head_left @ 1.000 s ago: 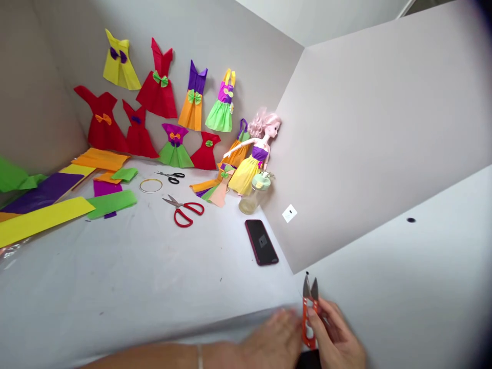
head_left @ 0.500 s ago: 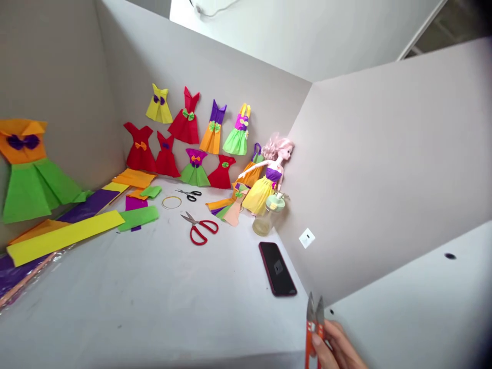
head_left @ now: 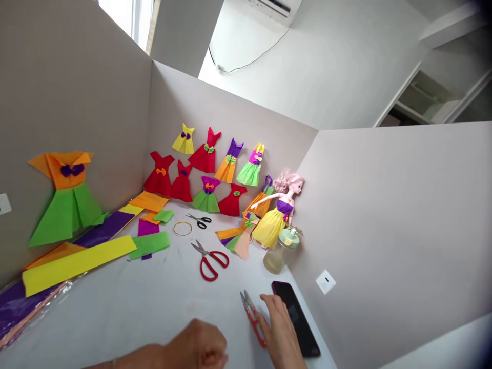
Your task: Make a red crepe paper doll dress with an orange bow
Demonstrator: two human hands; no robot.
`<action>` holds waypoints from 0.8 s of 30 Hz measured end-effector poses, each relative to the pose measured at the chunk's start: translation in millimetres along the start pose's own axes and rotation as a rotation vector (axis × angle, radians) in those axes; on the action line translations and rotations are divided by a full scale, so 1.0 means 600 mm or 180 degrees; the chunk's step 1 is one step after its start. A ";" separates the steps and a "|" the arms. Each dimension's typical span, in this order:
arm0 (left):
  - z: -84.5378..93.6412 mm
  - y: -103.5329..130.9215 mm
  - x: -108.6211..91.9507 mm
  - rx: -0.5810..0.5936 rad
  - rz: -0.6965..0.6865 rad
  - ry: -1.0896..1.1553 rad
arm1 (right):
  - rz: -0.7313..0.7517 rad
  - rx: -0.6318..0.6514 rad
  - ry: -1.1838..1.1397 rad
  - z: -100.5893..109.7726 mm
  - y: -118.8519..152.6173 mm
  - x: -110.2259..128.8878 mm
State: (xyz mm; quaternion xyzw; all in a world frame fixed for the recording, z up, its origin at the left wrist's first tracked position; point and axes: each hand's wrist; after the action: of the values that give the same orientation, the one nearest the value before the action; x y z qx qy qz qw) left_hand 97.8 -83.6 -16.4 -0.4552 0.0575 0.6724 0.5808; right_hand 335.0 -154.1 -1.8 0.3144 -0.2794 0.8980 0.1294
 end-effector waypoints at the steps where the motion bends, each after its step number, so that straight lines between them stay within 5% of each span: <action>1: 0.020 0.003 0.019 -0.0227 0.0395 -0.0021 | 0.0321 -0.0014 0.0354 -0.012 -0.013 0.009; 6: 0.067 0.017 0.080 -0.0414 0.1661 0.0673 | 0.1070 0.0614 0.0700 -0.100 -0.080 0.076; 13: 0.096 0.016 0.077 -0.0187 0.1857 0.1646 | 0.1007 0.0882 0.1022 -0.234 -0.146 0.106; 18: 0.098 0.016 0.103 -0.0446 0.1841 0.2096 | 0.0998 0.0469 0.1368 -0.248 -0.142 0.059; 24: 0.093 0.010 0.138 -0.1285 0.2199 0.2276 | 0.1402 -0.0108 0.1158 -0.253 -0.140 0.043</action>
State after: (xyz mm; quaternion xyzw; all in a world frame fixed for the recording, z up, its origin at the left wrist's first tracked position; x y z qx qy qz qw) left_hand 69.6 8.7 -42.7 -0.7130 0.2678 0.6250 0.1708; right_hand 274.4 4.2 -48.1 0.0776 -0.3281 0.9413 -0.0155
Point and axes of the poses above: each hand's wrist, its own y-axis away from the middle knuckle, its own z-axis out of the back of the hand, x = y × z, and after that the axes turned 5 degrees about -x, right-handed
